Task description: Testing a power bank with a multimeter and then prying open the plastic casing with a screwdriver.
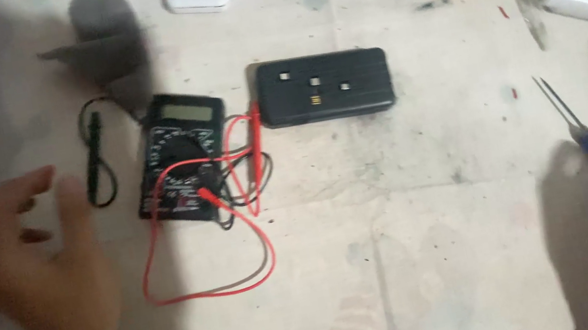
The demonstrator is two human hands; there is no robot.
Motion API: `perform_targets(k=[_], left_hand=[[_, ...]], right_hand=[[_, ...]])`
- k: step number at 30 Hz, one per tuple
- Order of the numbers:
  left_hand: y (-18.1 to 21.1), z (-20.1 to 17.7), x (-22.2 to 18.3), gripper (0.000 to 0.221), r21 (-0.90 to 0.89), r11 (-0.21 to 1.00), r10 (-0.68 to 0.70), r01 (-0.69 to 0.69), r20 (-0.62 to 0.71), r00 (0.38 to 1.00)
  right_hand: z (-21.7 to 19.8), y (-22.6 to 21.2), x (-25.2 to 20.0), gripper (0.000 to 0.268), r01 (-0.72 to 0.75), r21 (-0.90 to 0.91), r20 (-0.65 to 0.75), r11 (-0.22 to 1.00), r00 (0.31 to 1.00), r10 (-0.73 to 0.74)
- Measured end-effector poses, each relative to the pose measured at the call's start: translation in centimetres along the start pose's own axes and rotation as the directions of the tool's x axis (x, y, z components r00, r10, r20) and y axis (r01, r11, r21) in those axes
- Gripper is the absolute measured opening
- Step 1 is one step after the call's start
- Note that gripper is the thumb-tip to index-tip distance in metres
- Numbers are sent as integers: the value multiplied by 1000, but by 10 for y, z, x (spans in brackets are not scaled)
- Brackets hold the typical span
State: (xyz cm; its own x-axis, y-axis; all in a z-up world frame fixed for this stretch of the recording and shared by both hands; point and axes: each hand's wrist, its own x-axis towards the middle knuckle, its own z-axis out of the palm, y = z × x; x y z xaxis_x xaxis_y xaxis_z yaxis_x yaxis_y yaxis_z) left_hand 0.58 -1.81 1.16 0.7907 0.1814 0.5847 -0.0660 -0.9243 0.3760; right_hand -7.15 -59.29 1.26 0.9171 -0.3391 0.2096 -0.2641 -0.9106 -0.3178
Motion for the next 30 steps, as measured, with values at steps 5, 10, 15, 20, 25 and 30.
perform_targets(k=[5,10,15,20,25,30], left_hand=[[122,-13,49,17,-360,891,331,-277,96,939],[157,88,74,74,-161,801,594,-576,336,731],[176,120,66,85,-89,813,509,-576,587,629],[211,137,54,87,-154,867,450,-475,651,611],[214,136,25,98,-189,859,495,-475,544,678],[195,98,28,113,-461,862,495,-213,672,550]], right_hand=[[18,24,-19,36,321,-103,-247,942,909,-336],[20,22,-12,40,187,-358,-238,915,929,-283],[18,14,6,44,164,-514,-163,842,945,-284],[12,-38,33,30,360,-367,-114,858,898,-425],[12,-119,30,16,427,-94,-62,899,899,-433],[31,-93,33,32,381,-20,-21,925,924,-381]])
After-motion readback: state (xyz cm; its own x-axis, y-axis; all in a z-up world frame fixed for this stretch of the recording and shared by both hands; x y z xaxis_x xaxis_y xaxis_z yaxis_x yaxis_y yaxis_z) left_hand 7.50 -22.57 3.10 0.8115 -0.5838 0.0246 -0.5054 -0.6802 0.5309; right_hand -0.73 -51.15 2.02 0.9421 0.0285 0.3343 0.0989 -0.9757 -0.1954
